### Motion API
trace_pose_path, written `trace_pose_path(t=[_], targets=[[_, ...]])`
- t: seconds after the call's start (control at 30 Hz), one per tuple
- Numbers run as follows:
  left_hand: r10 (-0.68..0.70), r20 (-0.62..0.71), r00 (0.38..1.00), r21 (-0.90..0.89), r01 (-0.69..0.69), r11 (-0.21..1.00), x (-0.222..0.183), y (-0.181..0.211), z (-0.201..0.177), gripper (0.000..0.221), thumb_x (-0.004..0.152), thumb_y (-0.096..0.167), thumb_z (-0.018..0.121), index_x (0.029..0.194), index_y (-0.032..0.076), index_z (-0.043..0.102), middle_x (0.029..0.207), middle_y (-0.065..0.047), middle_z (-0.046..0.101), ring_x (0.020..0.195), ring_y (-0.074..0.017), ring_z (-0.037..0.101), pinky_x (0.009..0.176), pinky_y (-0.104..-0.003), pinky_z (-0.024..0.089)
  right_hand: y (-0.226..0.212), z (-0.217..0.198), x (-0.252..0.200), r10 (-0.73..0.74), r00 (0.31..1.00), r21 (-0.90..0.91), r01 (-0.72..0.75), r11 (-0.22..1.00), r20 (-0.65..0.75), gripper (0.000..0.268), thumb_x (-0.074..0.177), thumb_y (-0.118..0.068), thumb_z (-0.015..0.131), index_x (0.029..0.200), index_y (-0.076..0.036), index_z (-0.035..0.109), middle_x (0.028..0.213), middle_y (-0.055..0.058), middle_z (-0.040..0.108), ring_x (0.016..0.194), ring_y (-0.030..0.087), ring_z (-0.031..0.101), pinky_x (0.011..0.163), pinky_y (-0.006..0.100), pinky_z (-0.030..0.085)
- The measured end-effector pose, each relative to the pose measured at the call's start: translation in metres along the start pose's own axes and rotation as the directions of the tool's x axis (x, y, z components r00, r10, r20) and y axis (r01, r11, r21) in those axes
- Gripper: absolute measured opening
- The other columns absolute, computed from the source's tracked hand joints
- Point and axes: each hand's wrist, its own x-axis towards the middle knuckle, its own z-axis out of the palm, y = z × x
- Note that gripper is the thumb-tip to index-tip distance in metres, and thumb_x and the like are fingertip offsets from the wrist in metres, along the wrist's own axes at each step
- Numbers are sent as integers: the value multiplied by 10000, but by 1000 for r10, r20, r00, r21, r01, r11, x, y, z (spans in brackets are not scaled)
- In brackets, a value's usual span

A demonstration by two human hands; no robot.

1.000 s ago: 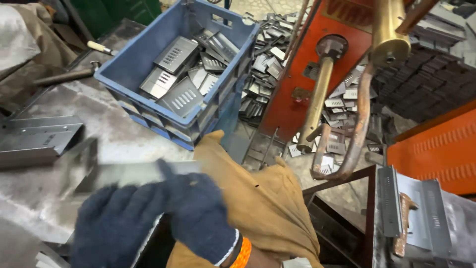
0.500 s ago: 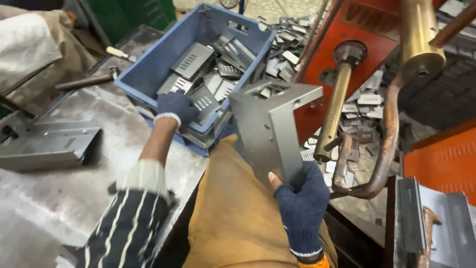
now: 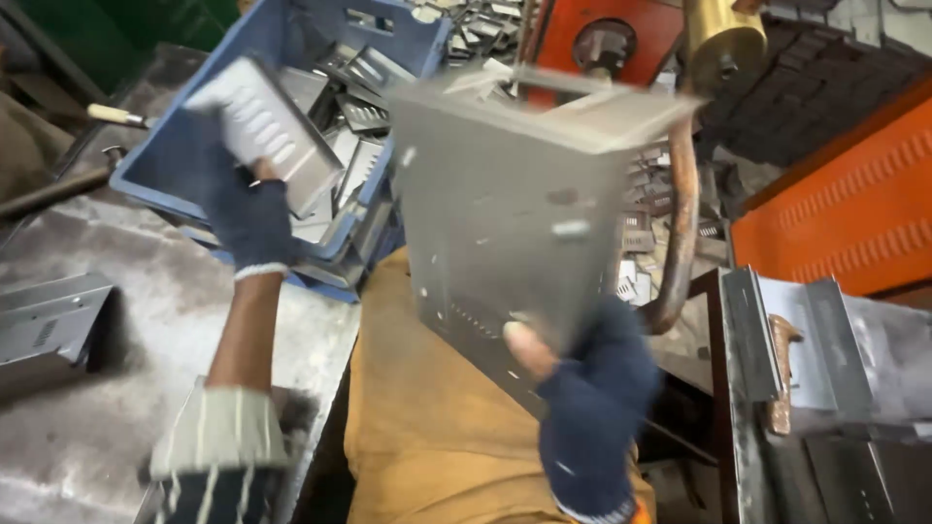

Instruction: The worker is using a spot welding machine to assemble and fuse metal components for small electrical or equipment boxes.

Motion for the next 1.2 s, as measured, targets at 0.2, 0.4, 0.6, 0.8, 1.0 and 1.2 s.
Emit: trace_pose_path(t=[0.2, 0.4, 0.6, 0.8, 1.0, 1.2], targets=[[-630, 125, 767, -909, 343, 238, -44, 107, -20, 771, 864, -50, 688, 1579, 32, 412, 1228, -127, 594, 1068, -261, 584, 918, -357, 524, 20, -74, -51, 87, 995, 260, -75, 963, -37, 391, 795, -116, 798, 1130, -19, 622, 989, 68, 694, 853, 156, 627, 760, 329, 527], [-389, 672, 630, -662, 277, -697, -116, 193, 0, 659, 1001, 326, 590, 1542, -16, 434, 1450, -217, 596, 1280, -362, 626, 1084, -437, 512, 39, -149, 12, 147, 984, 480, -83, 873, -96, 483, 853, -177, 740, 1266, -5, 559, 1152, 114, 668, 1012, 227, 641, 894, 397, 540], [-182, 748, 638, -487, 342, -804, -115, 264, 20, 712, 985, 560, 496, 1514, 92, 415, 1495, -154, 536, 1333, -319, 546, 1116, -478, 473, 60, -148, 55, 185, 979, 687, -76, 722, -85, 582, 910, -238, 685, 1402, 9, 496, 1315, 160, 641, 1171, 299, 653, 1028, 466, 552], [-237, 540, 807, -727, 590, 351, -149, 250, 65, 547, 1080, 519, 440, 1401, 77, 481, 1250, -115, 608, 1101, -243, 607, 869, -383, 545, 61, -89, 18, 176, 984, 790, -102, 604, -8, 605, 956, -283, 646, 1451, 25, 486, 1346, 174, 640, 1196, 314, 655, 1041, 462, 550], [-239, 886, 398, -419, 464, -780, -206, 256, 94, 650, 981, 676, 526, 1183, 65, 620, 665, 5, 542, 485, -108, 485, 393, -247, 389, 74, -84, -6, 307, 944, 682, -146, 716, -120, 593, 973, -304, 655, 1429, 46, 510, 1247, 138, 647, 1123, 223, 647, 963, 389, 540], [-640, 755, 144, -448, 825, -343, -172, 305, 74, 639, 884, 680, 591, 1040, 67, 676, 788, -11, 604, 652, -120, 583, 567, -296, 479, 88, -94, -18, 356, 934, 582, -272, 766, -33, 563, 939, -217, 663, 1447, -57, 481, 1303, 44, 582, 1162, 162, 579, 967, 342, 498]])
